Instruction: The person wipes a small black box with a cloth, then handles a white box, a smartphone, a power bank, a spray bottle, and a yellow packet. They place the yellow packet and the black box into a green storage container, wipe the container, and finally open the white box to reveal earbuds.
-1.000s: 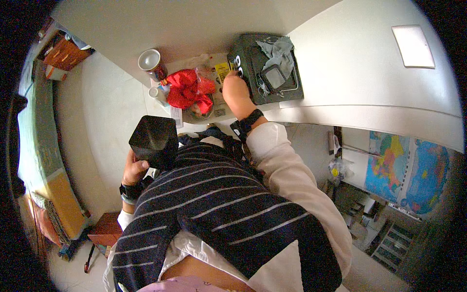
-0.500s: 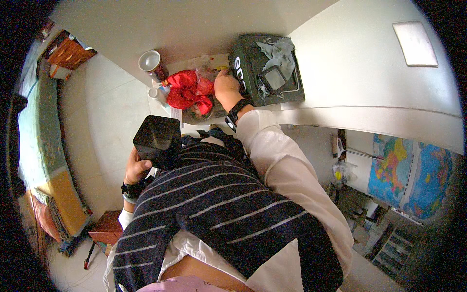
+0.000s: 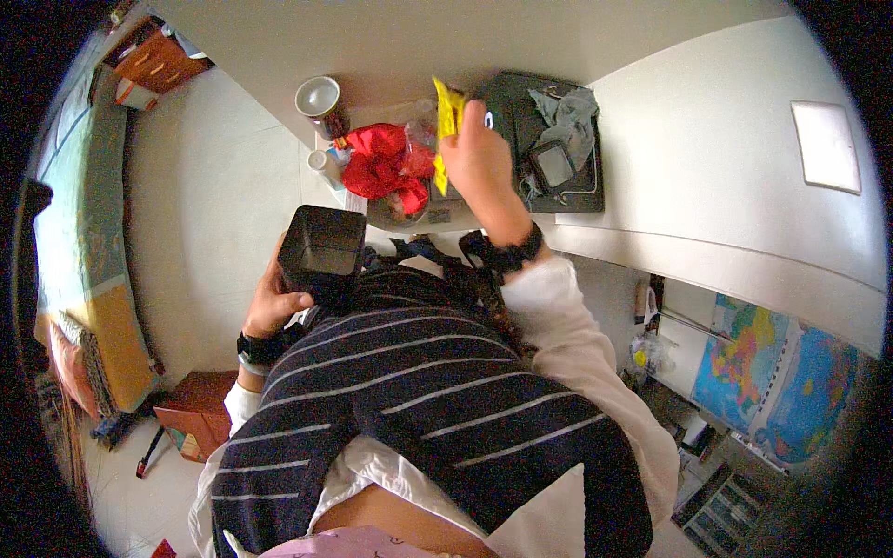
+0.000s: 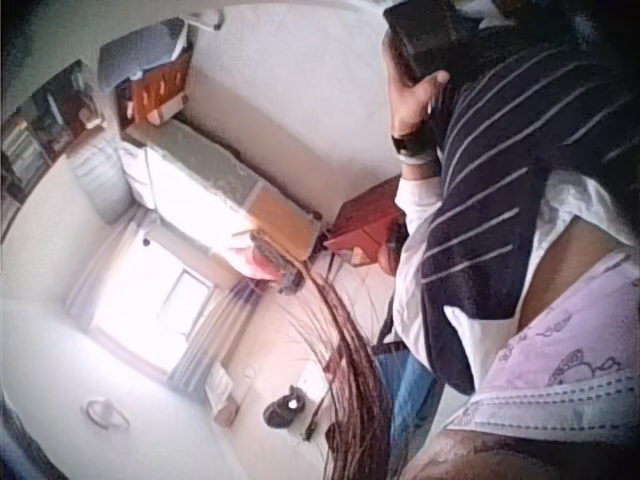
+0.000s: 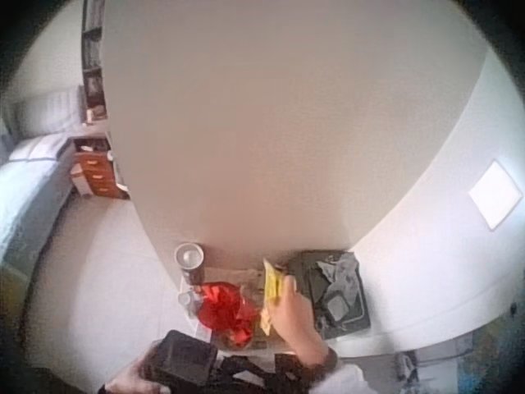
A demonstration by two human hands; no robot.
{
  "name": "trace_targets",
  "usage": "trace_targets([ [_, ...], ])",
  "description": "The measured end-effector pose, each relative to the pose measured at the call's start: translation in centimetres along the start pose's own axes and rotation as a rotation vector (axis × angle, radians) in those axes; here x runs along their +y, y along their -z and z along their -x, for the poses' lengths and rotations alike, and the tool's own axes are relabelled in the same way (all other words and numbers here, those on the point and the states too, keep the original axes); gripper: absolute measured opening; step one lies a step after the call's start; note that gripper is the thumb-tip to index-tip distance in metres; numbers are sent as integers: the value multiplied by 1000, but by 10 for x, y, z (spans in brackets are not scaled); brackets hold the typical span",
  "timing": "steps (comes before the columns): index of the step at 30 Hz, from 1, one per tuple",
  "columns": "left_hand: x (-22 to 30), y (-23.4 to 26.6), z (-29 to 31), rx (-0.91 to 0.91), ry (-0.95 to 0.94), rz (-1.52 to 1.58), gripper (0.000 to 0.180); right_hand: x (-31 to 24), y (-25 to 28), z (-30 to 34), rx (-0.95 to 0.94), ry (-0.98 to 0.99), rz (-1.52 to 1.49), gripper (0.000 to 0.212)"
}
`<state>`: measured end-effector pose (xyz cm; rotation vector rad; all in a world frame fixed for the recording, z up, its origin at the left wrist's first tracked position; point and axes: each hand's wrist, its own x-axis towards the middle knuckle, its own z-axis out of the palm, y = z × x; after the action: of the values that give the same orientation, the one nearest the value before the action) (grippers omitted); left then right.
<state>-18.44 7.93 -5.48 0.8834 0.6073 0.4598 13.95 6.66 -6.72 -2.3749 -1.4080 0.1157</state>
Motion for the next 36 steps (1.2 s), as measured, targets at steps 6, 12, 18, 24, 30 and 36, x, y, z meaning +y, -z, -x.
trace_targets([
  [6, 3, -11, -15, -1, 9, -105, 97, -58, 56, 45, -56, 199, -1091, 37],
  [12, 7, -15, -18, -2, -155, -481, 96, -69, 47, 58, -370, 498, -563, 42],
  [18, 7, -17, -18, 14, -208, -422, 100, -77, 70, 55, -449, 593, -543, 53],
  [24, 9, -19, -18, -3, -246, -363, 100, -80, 95, 53, -516, 442, -887, 77],
  [30, 8, -21, -17, -15, -237, -232, 100, -80, 93, 53, -455, 356, -823, 37],
  [36, 8, -23, -16, -94, -287, -409, 98, -79, 89, 51, -656, 551, -553, 20],
])
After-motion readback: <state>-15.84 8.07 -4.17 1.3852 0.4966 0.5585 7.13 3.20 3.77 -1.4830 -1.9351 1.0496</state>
